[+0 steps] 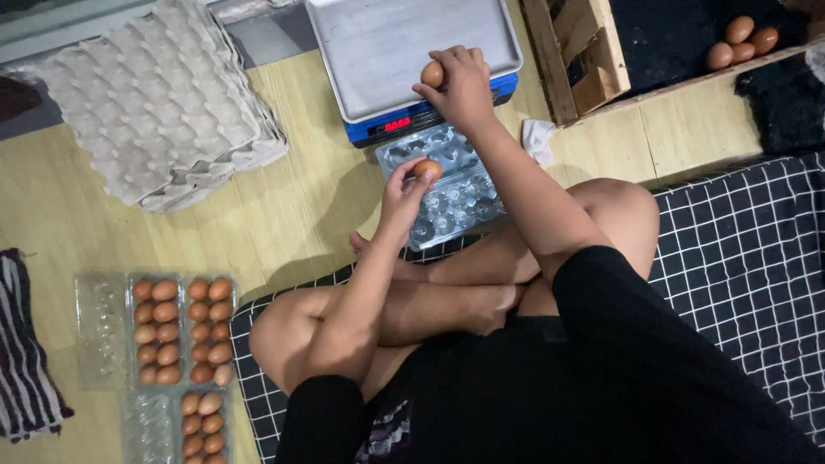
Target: Weighing eggs on a digital scale and organizing them into plastic trays
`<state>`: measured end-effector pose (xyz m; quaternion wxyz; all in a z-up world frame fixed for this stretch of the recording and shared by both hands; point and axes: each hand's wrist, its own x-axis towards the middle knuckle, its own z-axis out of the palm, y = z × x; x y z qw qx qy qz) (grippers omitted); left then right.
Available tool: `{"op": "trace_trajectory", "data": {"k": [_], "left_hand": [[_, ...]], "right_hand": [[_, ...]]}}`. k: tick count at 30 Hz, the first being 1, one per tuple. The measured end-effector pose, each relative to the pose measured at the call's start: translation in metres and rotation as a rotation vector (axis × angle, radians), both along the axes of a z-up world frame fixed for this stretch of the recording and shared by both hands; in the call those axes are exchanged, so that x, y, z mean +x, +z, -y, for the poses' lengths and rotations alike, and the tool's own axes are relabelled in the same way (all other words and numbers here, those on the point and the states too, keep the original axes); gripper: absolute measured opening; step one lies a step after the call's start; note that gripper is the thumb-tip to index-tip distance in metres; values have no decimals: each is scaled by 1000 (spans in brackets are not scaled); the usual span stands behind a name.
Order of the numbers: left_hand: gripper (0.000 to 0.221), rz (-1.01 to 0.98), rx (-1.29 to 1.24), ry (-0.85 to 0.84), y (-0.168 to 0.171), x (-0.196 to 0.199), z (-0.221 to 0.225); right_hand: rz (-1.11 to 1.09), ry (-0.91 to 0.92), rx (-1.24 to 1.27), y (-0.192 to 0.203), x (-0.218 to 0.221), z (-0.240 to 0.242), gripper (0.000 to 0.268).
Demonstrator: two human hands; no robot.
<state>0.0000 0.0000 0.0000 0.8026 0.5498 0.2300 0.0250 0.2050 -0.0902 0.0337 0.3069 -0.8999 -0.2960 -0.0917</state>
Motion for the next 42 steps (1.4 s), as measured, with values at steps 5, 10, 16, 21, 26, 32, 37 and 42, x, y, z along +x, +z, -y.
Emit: {"op": "trace_trajectory", "data": {"k": [5,10,16,21,26,32,37,42], "left_hand": [[47,-49,23,-20,13,-1,-1],[49,-97,57,-53,23,-2,-2],[49,-80,14,-42,18,-2,0],[51,-70,34,-48,14,-2,0],[51,-81,42,-51,18,-3,0],[47,-55,69,-19,7,0,0],[48,85,153,106,8,-5,4],[50,202,390,112,18,-2,2]], "right_hand": [[-34,10,-11,2,-3,3,63],[-45,20,-3,10,-6,4,65],[-42,34,9,14,-10,6,60],[5,70,53,16,-11,9,58],[18,82,73,17,-17,11,56],[-14,161,208,34,-55,18,33],[-119,258,343,15,-86,26,27],[-402,309,430,27,-110,35,20]]}}
